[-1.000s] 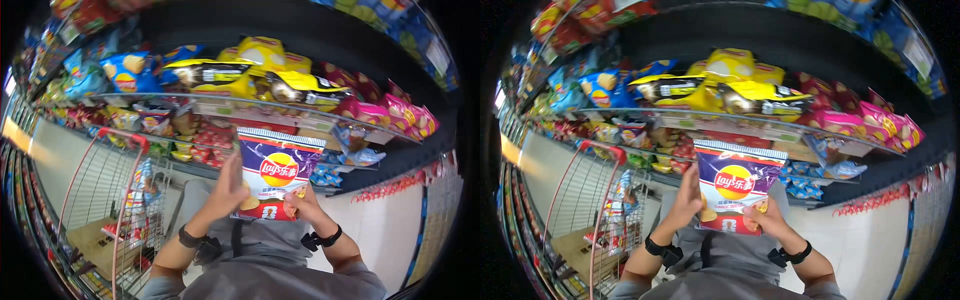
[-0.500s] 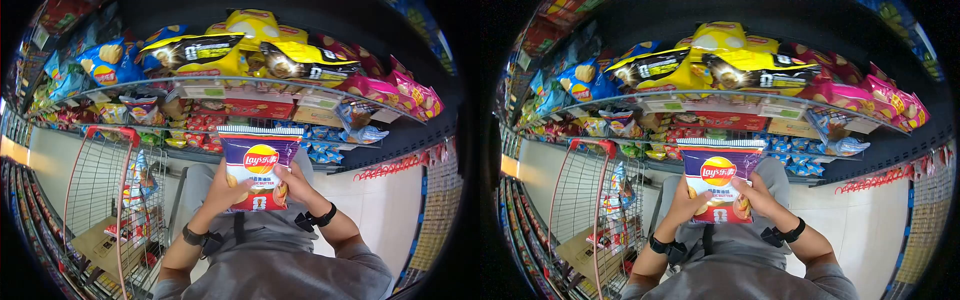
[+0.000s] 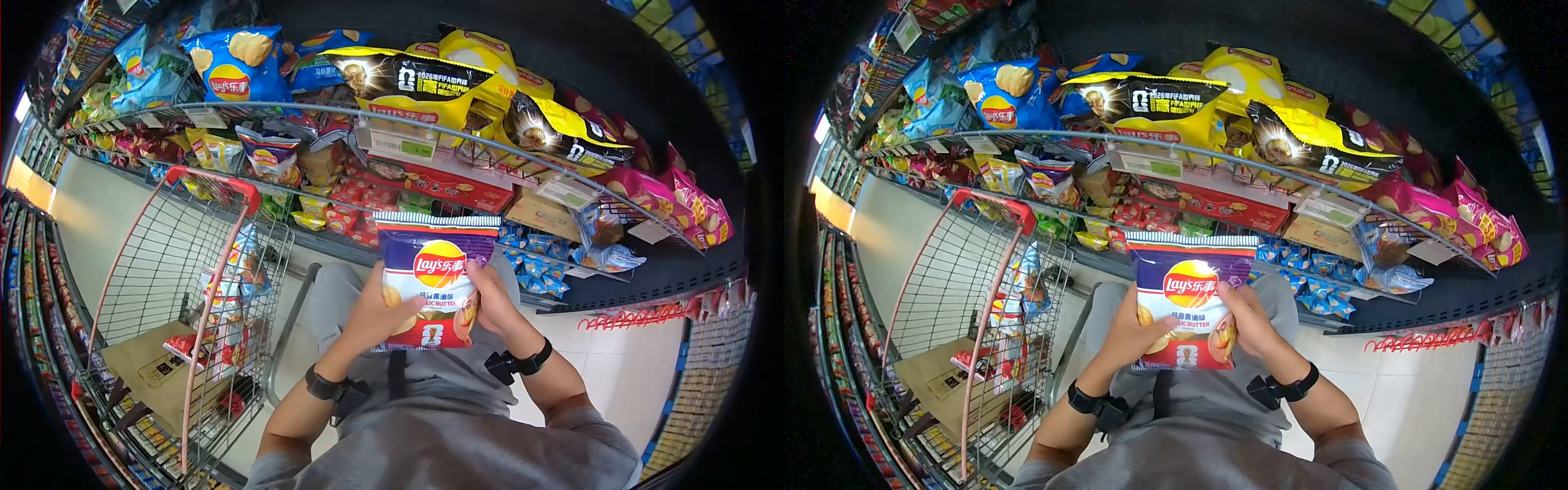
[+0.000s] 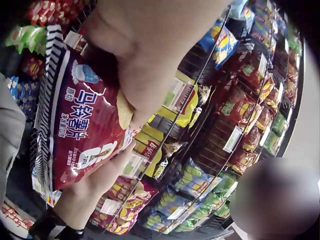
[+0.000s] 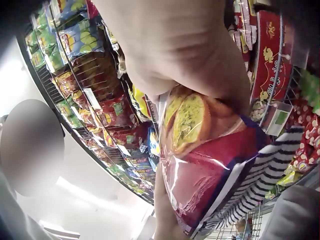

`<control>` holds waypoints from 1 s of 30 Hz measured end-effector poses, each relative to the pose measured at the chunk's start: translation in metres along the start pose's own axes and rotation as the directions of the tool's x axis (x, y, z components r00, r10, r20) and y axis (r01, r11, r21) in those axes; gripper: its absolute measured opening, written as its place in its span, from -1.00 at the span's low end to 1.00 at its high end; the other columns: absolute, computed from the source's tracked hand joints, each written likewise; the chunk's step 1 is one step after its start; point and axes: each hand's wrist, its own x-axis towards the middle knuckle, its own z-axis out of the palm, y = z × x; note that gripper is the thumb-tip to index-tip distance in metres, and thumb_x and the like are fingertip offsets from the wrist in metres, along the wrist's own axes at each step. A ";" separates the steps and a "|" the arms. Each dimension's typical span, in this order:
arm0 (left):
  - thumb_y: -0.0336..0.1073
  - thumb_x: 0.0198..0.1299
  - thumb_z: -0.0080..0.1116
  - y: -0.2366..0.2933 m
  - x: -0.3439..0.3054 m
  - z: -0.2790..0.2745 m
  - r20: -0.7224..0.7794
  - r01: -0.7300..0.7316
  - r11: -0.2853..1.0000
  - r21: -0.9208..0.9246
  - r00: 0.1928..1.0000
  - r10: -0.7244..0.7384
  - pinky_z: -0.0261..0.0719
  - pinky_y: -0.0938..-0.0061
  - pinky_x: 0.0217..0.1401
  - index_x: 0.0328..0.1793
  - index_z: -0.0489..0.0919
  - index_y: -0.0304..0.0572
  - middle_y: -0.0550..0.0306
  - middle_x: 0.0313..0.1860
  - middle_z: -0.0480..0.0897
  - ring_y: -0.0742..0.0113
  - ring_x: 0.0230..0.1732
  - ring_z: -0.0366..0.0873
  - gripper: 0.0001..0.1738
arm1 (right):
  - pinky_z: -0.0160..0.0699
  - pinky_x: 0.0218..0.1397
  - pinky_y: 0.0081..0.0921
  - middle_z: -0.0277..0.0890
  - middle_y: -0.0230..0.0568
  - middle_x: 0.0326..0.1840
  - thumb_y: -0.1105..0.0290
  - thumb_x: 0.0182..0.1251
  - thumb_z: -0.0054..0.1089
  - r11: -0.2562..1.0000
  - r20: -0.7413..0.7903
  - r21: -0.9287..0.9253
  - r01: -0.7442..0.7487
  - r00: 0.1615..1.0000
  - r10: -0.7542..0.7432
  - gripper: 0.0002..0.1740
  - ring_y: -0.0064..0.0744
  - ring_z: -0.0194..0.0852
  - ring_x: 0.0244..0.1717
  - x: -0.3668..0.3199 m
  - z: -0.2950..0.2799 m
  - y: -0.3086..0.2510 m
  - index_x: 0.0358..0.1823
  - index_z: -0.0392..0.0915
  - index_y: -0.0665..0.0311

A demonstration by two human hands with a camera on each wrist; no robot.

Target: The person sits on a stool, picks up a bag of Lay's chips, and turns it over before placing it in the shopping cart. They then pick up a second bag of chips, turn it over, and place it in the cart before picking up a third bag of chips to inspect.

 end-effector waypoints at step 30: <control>-0.37 0.20 0.20 -0.011 0.007 -0.003 0.000 0.078 0.996 -0.035 0.997 -0.078 0.35 0.47 0.28 0.41 0.13 -0.27 0.07 0.23 0.40 0.40 0.23 0.36 -0.30 | 0.51 0.17 -0.44 0.39 -0.10 0.20 0.25 0.37 0.15 0.988 0.044 -0.048 -0.150 0.987 0.152 -0.38 -0.41 0.44 0.15 -0.010 -0.014 0.007 0.33 0.12 0.34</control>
